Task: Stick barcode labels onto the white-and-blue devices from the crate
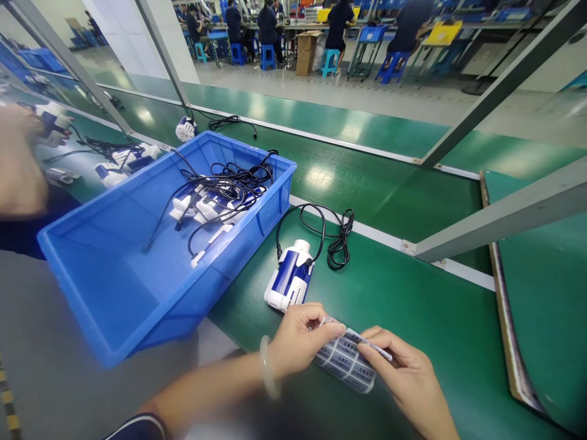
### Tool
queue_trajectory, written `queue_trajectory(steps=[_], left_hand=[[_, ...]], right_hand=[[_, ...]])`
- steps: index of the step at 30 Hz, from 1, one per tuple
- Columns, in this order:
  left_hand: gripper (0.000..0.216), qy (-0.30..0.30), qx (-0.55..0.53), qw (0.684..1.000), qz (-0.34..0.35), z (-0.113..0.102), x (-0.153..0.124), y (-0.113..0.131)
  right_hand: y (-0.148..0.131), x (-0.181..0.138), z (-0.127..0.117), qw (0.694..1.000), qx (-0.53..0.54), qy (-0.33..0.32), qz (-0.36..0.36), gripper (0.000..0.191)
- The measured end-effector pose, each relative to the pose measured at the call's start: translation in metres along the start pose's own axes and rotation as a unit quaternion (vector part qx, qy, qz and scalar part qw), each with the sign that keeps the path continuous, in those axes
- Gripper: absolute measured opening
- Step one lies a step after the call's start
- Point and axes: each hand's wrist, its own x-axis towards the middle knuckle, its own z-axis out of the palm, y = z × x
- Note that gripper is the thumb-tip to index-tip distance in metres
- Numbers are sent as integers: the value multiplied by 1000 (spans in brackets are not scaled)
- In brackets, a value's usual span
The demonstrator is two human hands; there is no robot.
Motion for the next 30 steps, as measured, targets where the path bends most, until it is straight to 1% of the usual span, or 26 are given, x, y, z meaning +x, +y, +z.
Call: queue_trajectory(steps=[2,4,7,10,12,14,16,20,22,23,25,27,30], left_hand=[[43,2,-1,1000,7,2,0,-1],[44,5,5,1000,11,4,0,-2],[41,7,24,1000,15,3,-1,-1],[39,8,47,999,16,-1,-1,1],[41,10,53,998,14,-3,-1,2],[41,9,52,999,13,-3,0,3],[41,5,54,998,15,-3,0,2],[40,-2,59,998,28,-1,0,2],[40,-6,61,998,35,0,-1,2],[40,-5,61,998,36,1,-1,2],[41,0,48,999,25,2,-1,2],[42,5,14,1000,2,3,-1,2],[41,10,-27,999,-34,5,2,2]], right_hand=[[-4,0,-1,1000,-16,5,10,30],[-6,-1,-3,1000,-27,11,12,31],[-4,-3,-11,999,-31,14,14,24],[0,-7,-22,998,-48,40,12,18],[2,-10,-28,994,-91,58,-19,17],[3,-13,-33,985,-149,62,-56,15],[3,-14,-36,976,-193,65,-79,14],[4,-16,-38,973,-217,40,-63,18],[6,-16,-38,974,-215,24,-63,14],[6,-17,-37,973,-218,27,-74,12],[7,-20,-36,962,-242,49,-121,9],[6,-23,-35,941,-285,73,-167,8],[6,-27,-36,891,-369,110,-239,20]])
